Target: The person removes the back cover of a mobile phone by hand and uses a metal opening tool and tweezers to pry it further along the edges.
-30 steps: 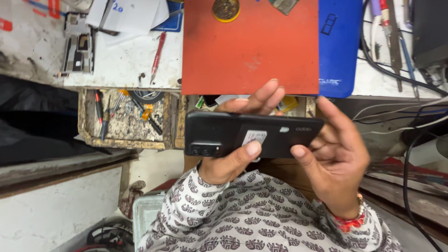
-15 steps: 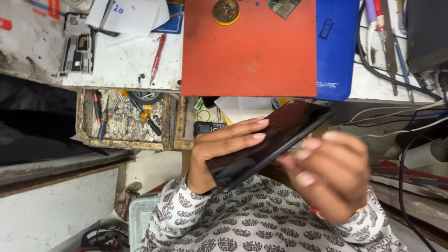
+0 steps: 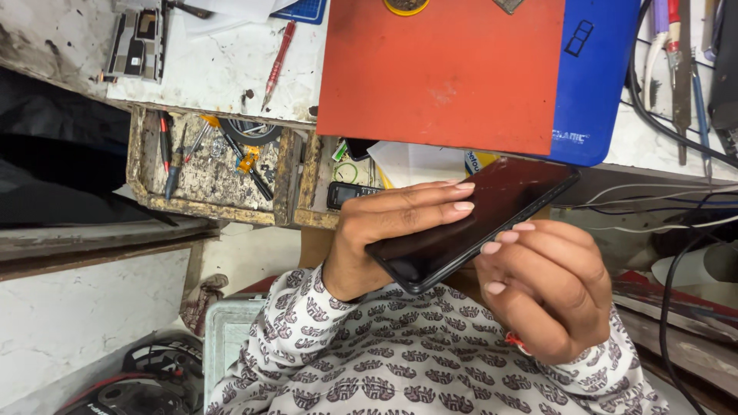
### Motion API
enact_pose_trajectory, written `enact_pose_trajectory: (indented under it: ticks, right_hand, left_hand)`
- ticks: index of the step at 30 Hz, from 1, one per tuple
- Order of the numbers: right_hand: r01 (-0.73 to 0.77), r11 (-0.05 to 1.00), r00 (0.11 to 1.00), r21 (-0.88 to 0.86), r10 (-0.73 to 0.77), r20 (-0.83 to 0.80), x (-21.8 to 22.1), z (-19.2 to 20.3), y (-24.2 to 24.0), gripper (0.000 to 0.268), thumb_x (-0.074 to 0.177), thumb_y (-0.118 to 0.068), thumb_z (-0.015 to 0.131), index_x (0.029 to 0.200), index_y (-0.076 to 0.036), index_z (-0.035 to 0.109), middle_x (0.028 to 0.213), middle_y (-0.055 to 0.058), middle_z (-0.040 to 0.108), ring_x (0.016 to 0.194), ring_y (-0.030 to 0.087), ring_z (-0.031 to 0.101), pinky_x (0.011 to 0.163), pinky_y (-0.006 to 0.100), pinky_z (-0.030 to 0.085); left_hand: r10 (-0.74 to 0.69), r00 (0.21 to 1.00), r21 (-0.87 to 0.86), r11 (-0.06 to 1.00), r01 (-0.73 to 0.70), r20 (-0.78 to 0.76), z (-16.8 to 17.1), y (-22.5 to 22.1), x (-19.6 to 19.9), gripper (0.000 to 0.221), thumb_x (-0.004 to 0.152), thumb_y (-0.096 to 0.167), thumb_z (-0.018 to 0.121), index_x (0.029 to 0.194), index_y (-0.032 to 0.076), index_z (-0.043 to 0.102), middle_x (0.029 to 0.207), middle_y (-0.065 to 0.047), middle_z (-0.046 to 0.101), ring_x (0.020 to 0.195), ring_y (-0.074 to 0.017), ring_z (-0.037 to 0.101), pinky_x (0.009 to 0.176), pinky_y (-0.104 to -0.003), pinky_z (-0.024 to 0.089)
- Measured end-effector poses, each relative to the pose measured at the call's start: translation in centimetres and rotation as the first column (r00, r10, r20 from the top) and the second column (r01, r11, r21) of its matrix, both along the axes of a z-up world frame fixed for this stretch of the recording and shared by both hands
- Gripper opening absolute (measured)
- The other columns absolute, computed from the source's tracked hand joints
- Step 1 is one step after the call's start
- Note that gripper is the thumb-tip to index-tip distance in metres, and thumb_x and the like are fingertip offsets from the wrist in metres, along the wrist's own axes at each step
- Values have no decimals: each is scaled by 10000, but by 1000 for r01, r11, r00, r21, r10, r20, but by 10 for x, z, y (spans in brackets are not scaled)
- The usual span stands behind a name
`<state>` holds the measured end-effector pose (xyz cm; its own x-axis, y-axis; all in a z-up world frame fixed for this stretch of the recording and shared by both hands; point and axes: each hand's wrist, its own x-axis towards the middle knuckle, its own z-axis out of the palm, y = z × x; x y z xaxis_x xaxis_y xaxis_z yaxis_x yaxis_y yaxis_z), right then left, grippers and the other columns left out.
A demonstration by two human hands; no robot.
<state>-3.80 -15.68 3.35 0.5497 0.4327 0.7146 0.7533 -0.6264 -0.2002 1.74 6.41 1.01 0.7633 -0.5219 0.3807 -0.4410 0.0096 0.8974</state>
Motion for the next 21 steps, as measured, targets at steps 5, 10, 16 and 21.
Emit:
enact_pose_trajectory:
  ticks: [5,10,16,21]
  right_hand:
    - [-43,999,999,34,43,-19,2,0,3,381,867,78,829,1038,-49,512,1104,130,622,1028,293,635,882,466,639]
    - [-18,1000,1000,-6,18,20,10,-3,0,278,856,63,783,995,-27,560,1044,116,622,965,300,636,833,478,613]
    - [176,984,982,16,-176,73,44,-21,-8,310,781,77,831,917,-22,572,972,121,641,911,323,657,789,498,567]
    - [166,980,986,114,-165,-20,54,-22,-9,365,836,21,905,1030,-35,601,1053,95,635,988,301,660,827,422,565]
  left_hand:
    - [56,995,65,996,-62,82,0,0,-1,485,863,150,831,1319,86,679,1410,-141,660,1363,-326,661,1169,-393,536]
    - [136,983,28,990,-141,127,-11,-5,1,433,882,127,835,1293,97,701,1387,-133,681,1309,-314,670,1159,-377,556]
    - [165,981,-9,986,-165,97,-22,-10,14,409,858,29,828,1246,40,700,1296,-158,711,1245,-294,712,1108,-365,589]
    - [218,973,-14,976,-217,73,-20,-14,27,336,876,-31,805,1195,30,720,1221,-138,749,1154,-239,759,1017,-314,631]
